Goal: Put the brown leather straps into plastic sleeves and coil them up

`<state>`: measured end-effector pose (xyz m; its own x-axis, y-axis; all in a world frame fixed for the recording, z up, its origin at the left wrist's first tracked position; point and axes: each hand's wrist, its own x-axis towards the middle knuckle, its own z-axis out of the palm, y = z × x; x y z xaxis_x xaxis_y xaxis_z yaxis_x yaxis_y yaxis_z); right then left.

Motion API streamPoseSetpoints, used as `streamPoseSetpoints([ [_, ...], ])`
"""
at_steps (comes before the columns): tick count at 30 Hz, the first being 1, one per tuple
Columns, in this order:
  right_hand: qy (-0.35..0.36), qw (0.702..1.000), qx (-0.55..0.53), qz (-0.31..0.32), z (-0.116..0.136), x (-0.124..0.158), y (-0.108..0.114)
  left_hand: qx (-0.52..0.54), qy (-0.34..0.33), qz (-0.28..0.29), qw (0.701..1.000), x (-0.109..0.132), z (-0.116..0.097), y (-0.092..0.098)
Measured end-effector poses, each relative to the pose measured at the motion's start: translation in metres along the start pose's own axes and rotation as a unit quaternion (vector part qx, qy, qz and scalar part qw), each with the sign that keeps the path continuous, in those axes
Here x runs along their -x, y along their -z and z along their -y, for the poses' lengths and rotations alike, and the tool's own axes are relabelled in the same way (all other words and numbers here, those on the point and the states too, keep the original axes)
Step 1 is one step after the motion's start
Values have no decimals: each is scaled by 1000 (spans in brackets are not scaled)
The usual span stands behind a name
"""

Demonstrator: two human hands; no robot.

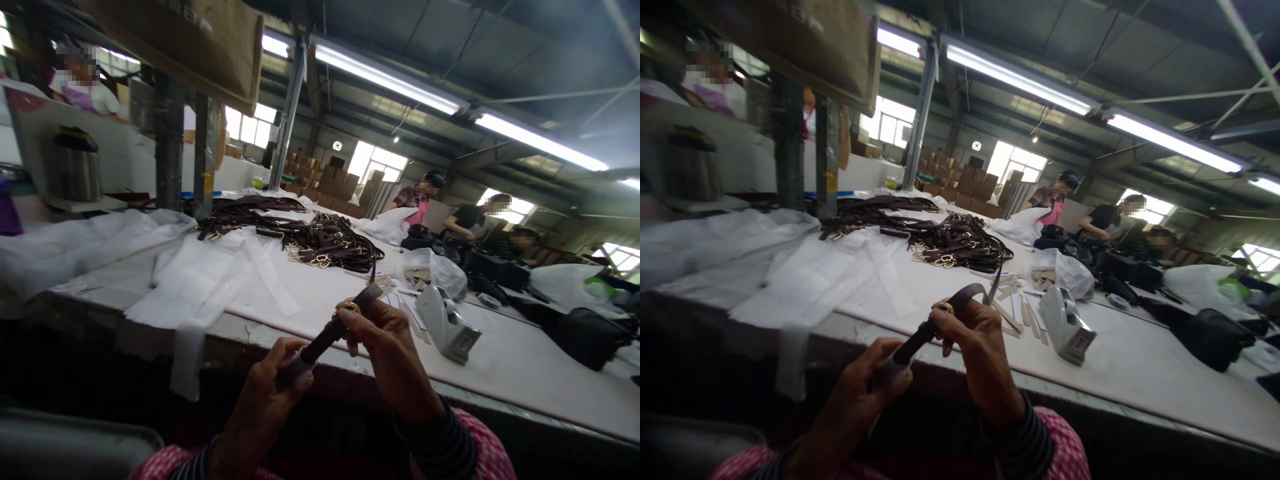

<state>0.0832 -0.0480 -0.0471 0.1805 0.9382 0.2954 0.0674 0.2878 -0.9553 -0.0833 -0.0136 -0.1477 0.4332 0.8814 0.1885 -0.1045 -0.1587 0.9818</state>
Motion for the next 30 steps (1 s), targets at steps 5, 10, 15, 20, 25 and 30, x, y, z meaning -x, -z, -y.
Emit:
streamPoseSetpoints([
  [5, -20, 999, -9, 45, -2, -1, 7, 112, 35, 87, 989, -2, -5, 5],
  [10, -29, 995, -7, 97, -10, 1, 16, 176, 93, 176, 964, -7, -8, 10],
  [15, -95, 991, -16, 94, -16, 10, 10, 139, 65, 165, 974, -15, -11, 7],
  [20, -73, 994, -4, 81, -17, 10, 9, 169, 88, 211, 959, -25, -22, 9],
  [25, -47, 993, -32, 99, -17, 8, 11, 198, 108, 242, 944, -28, -47, 1],
  [30, -48, 991, -88, 90, -22, 13, 10, 226, 40, 210, 950, -24, -65, -14],
])
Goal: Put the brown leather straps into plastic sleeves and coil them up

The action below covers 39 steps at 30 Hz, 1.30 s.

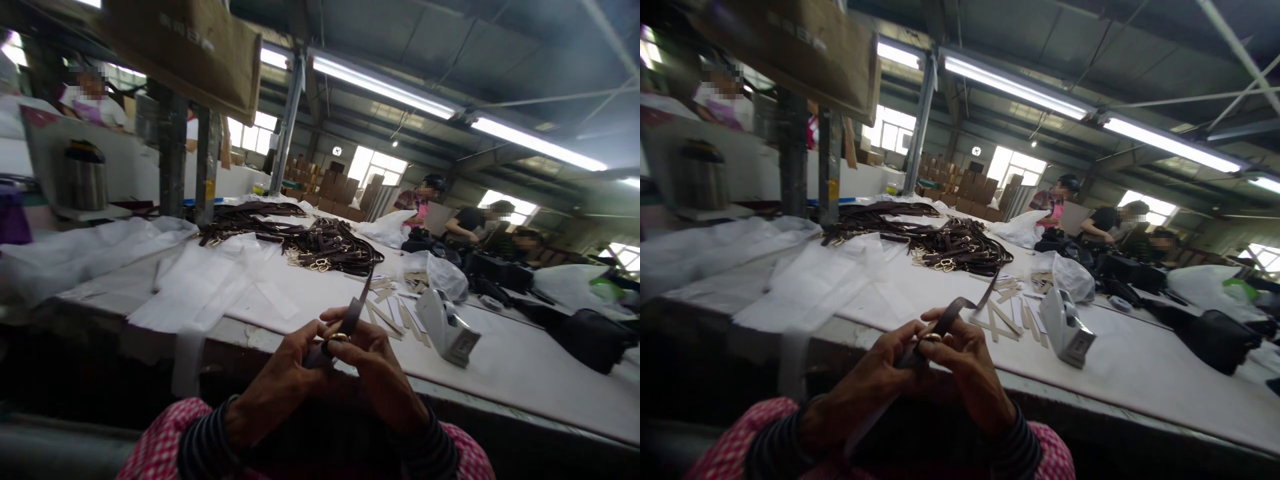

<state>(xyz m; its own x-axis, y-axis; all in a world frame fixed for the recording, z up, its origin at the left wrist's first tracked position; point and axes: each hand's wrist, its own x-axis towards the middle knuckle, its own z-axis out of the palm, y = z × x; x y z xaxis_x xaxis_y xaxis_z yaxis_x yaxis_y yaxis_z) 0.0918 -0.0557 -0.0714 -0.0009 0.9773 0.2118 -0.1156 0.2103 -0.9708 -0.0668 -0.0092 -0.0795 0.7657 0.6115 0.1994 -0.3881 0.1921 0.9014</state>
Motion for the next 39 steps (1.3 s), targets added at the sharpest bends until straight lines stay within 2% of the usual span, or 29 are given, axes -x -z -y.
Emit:
streamPoseSetpoints([
  [4, -15, 996, -80, -44, -5, -4, 4, -115, 8, -47, 992, 0, 12, 4],
  [8, -20, 990, -105, -96, -2, -16, 6, -119, 14, -56, 991, -5, 24, 16],
  [14, 7, 999, 12, -38, 3, -13, -7, -81, -32, -49, 995, -13, 13, 11],
  [18, -23, 1000, -10, -9, -5, -16, -7, -71, -32, -51, 996, -17, 7, 9],
  [21, -40, 987, -121, -99, -5, -36, 10, -108, 1, -61, 992, -20, 12, 14],
  [23, -30, 968, -188, -163, 1, -52, 22, -129, 19, -70, 989, -22, 14, 17],
  [24, -18, 964, -198, -176, 5, -57, 25, -141, 28, -76, 987, -24, 14, 18],
  [25, -3, 967, -189, -172, 9, -60, 26, -154, 34, -85, 984, -27, 12, 18],
  [27, 27, 986, -117, -118, 14, -57, 17, -188, 27, -100, 977, -32, 5, 16],
  [29, 51, 998, -2, -43, 15, -46, 3, -222, -10, -97, 970, -38, -2, 15],
  [31, 55, 997, 63, -3, 13, -39, -6, -236, -44, -87, 967, -43, -6, 15],
  [32, 50, 997, 53, -9, 12, -41, -5, -236, -49, -84, 967, -45, -6, 16],
  [34, 38, 996, -45, -65, 16, -58, 8, -233, -38, -94, 967, -47, -5, 18],
  [37, 23, 962, -211, -171, 35, -96, 39, -242, -18, -111, 964, -48, -4, 23],
  [39, 43, 957, -229, -175, 49, -110, 46, -246, -17, -112, 963, -51, -7, 25],
])
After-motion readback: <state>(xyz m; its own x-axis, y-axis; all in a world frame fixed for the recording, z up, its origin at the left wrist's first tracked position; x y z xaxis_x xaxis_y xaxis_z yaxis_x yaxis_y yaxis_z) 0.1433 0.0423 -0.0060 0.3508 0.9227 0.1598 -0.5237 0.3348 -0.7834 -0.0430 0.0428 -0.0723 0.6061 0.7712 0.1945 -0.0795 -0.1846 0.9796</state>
